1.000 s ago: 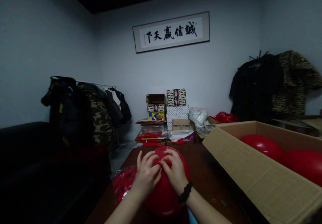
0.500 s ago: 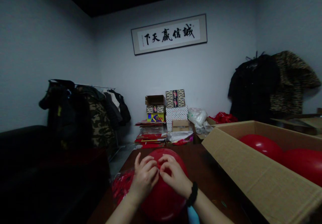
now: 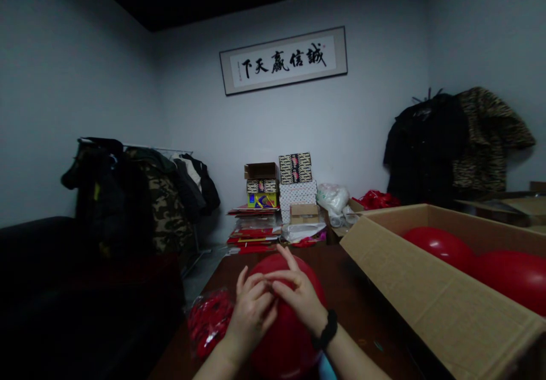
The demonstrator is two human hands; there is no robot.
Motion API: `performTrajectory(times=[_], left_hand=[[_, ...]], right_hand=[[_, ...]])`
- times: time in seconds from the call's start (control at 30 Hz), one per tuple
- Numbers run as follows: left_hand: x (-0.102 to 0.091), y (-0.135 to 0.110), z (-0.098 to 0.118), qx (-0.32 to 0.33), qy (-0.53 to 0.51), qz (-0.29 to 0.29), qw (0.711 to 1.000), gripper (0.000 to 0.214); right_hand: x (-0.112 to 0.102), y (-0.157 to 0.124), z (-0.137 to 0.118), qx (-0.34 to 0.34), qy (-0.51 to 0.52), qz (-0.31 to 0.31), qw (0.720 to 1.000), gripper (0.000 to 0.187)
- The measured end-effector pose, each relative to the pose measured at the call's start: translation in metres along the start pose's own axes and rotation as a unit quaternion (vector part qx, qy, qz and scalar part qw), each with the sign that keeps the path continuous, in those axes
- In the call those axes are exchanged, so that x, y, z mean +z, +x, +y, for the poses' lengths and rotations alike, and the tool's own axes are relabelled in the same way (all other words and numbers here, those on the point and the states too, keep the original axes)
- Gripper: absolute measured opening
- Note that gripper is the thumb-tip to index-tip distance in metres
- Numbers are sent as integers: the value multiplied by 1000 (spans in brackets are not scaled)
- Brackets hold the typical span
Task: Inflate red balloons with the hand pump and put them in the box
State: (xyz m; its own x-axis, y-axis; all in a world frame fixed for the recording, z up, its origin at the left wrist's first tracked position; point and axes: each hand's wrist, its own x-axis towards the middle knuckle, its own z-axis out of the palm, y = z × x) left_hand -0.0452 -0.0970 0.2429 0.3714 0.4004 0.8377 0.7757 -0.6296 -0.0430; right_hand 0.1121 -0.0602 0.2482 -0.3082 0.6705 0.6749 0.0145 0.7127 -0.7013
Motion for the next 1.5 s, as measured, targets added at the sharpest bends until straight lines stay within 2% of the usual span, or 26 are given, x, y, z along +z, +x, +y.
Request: performTrajectory(times=[0.07,0.17,0.23,0.3,0.43,0.57,0.67,0.8,1.07,1.2,1.5], left_hand=[[1,2,5,-9,-16,0,1000,7],[0,6,11,-18,-28,-14,999,9],[-2,7,13,-22,-35,-25,999,12],[-4,7,12,-27,-40,-33,998,14],[-10,7,5,-48,-49,-53,996,12],[-16,11,-3,-62,-55,-71,994,12],[-18,12,-7,-54,-49,-83,994,10],[-19,10,-9,-33,-32,-109,993,7],[-25,20,-14,6,21,-126,992,11],[-31,26,-16,28,19,-147,988,16],[-39,26,-25,37,35,-166,985,17]], right_hand=[[5,-1,7,-41,-72,67,994,22],[11,-1,15,-86,-197,137,967,22],[14,0,17,-100,-250,155,951,21],[16,1,17,-93,-263,160,947,17],[15,0,20,-28,-190,139,971,19],[11,-7,24,-23,-116,59,991,35],[8,-10,23,-15,-124,14,992,46],[4,-11,22,-3,-166,-14,986,53],[7,-17,34,-5,-203,-21,979,36],[12,-11,33,-41,-222,7,974,22],[30,-3,31,-100,-255,33,961,11]])
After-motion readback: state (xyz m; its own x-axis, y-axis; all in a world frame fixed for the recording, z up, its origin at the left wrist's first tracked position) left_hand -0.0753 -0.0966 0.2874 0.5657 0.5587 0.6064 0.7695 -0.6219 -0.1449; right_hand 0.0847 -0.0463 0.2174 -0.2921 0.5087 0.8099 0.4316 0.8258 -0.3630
